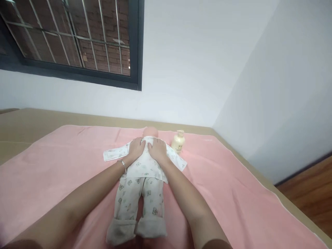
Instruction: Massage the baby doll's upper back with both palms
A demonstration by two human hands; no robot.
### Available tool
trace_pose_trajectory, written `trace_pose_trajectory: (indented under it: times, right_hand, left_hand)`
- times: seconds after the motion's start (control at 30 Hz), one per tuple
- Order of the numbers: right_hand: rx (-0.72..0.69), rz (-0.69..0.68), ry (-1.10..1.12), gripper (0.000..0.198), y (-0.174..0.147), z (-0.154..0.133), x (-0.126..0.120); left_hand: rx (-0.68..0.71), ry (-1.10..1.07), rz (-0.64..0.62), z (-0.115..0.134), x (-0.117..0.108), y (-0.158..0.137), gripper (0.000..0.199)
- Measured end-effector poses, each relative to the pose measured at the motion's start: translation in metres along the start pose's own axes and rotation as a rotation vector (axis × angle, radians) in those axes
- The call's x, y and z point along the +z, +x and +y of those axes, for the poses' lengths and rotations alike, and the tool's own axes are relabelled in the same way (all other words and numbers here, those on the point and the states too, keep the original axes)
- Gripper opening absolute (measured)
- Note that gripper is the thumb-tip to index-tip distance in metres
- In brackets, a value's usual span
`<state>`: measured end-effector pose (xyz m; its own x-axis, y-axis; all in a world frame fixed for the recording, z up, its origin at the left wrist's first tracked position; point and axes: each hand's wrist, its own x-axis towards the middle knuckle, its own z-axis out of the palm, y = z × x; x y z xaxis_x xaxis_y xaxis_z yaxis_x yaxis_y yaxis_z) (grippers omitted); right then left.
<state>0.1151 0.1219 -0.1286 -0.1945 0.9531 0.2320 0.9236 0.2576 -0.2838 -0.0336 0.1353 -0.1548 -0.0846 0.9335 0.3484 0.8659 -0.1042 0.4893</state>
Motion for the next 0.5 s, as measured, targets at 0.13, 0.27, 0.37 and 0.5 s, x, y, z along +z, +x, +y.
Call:
trace_pose_trajectory:
  times: [0.13, 0.27, 0.37, 0.5]
  right_hand:
    - [-0.018, -0.026, -0.012, 0.054, 0.001, 0.002, -0.003]
    - [-0.028, -0.032, -0.028, 0.049, -0.009, -0.001, -0.009]
    - [-0.036, -0.041, -0.052, 0.047, -0.034, -0.006, -0.019]
    - [-0.093, -0.120, -0.107, 0.049, -0.084, -0.011, -0.052]
  left_hand:
    - [0.042, 0.024, -0.007, -0.002, -0.001, 0.000, 0.038]
    - [0.109, 0.058, -0.036, -0.003, -0.011, -0.012, 0.038]
    - [0.137, 0.089, -0.053, -0.005, -0.026, -0.034, 0.038]
    - [0.144, 0.086, -0.050, -0.005, -0.061, -0.072, 0.043]
